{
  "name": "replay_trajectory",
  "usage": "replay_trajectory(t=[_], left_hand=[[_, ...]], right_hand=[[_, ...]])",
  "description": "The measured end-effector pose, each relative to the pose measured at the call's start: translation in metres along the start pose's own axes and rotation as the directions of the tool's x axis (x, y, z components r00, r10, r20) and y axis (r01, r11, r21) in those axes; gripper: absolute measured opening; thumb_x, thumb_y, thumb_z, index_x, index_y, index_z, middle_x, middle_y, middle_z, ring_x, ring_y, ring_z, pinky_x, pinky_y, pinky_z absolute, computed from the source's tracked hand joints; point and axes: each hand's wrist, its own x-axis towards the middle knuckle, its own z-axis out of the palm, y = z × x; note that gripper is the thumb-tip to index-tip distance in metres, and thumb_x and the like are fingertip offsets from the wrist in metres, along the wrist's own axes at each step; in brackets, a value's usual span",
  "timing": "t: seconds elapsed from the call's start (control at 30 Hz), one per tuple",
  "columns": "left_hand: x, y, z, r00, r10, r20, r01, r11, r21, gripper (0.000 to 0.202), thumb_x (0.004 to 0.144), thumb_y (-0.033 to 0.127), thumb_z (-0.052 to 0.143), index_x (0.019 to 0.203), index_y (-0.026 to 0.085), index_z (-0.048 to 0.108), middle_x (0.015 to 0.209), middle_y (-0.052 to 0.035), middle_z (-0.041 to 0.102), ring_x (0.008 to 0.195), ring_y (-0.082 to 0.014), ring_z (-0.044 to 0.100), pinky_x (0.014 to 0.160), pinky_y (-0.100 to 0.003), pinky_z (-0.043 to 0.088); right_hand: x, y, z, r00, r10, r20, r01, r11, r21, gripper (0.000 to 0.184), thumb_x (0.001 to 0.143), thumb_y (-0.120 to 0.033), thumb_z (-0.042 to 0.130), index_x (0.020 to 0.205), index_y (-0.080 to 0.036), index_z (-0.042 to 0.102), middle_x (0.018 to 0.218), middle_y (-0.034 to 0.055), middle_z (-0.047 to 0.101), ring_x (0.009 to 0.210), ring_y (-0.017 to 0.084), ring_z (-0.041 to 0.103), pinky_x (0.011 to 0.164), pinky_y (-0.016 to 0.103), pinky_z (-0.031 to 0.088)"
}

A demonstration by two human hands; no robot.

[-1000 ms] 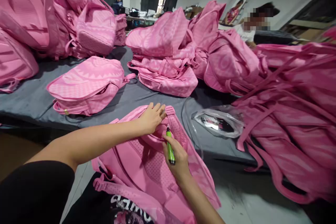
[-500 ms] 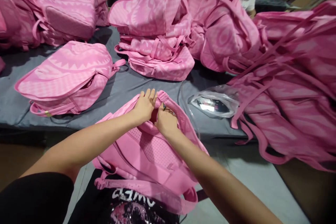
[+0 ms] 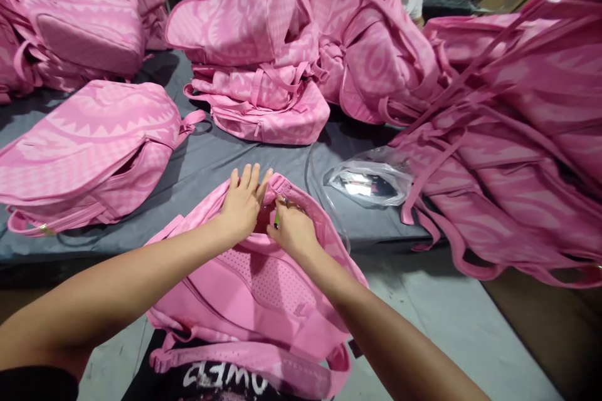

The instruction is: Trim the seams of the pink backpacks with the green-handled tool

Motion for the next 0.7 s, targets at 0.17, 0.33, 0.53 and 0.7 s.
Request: replay_trajectory(t=[0.17, 0.33, 0.53, 0.7], left_hand=[[0.001, 0.004, 0.001, 0.996, -0.086, -0.013, 0.086, 0.996, 0.012, 0.101, 0.08, 0.043, 0.072, 0.157, 0.011, 0.015, 0.163, -0.022, 0.015, 0.15, -0.0386, 0.015, 0.119, -0.058, 0.015], [0.005, 0.003, 0.0, 0.995, -0.1, -0.026, 0.1, 0.995, 0.029, 0.11, 0.076, 0.051, 0.075, 0.157, 0.009, 0.014, 0.158, -0.0234, 0.028, 0.14, -0.0379, 0.033, 0.112, -0.054, 0.028], [0.003, 0.002, -0.004, 0.995, -0.084, -0.048, 0.085, 0.996, 0.02, 0.106, 0.075, 0.053, 0.075, 0.154, 0.006, 0.023, 0.141, -0.0207, 0.048, 0.12, -0.0336, 0.047, 0.1, -0.048, 0.038], [0.004, 0.003, -0.005, 0.995, -0.098, -0.029, 0.098, 0.995, 0.018, 0.101, 0.074, 0.052, 0.077, 0.152, 0.007, 0.03, 0.141, -0.0188, 0.048, 0.119, -0.0339, 0.046, 0.099, -0.049, 0.036]], right_hand=[[0.004, 0.007, 0.009, 0.994, -0.022, -0.103, 0.027, 0.999, 0.045, 0.07, 0.083, -0.034, 0.064, 0.145, -0.017, 0.038, 0.119, 0.0185, 0.065, 0.1, 0.028, 0.067, 0.084, 0.035, 0.052], [0.007, 0.011, 0.01, 0.987, -0.049, -0.15, 0.065, 0.992, 0.106, 0.069, 0.083, -0.034, 0.064, 0.146, -0.017, 0.041, 0.119, 0.0175, 0.066, 0.102, 0.028, 0.067, 0.084, 0.035, 0.053], [0.015, 0.077, -0.011, 0.981, -0.192, -0.025, 0.172, 0.805, 0.567, 0.061, 0.087, -0.04, 0.063, 0.142, -0.016, 0.051, 0.125, 0.0133, 0.068, 0.113, 0.025, 0.065, 0.096, 0.036, 0.051], [0.031, 0.128, -0.041, 0.861, -0.444, 0.247, 0.038, 0.541, 0.84, 0.063, 0.079, -0.054, 0.067, 0.132, -0.019, 0.063, 0.13, 0.0108, 0.066, 0.116, 0.025, 0.063, 0.095, 0.036, 0.054]])
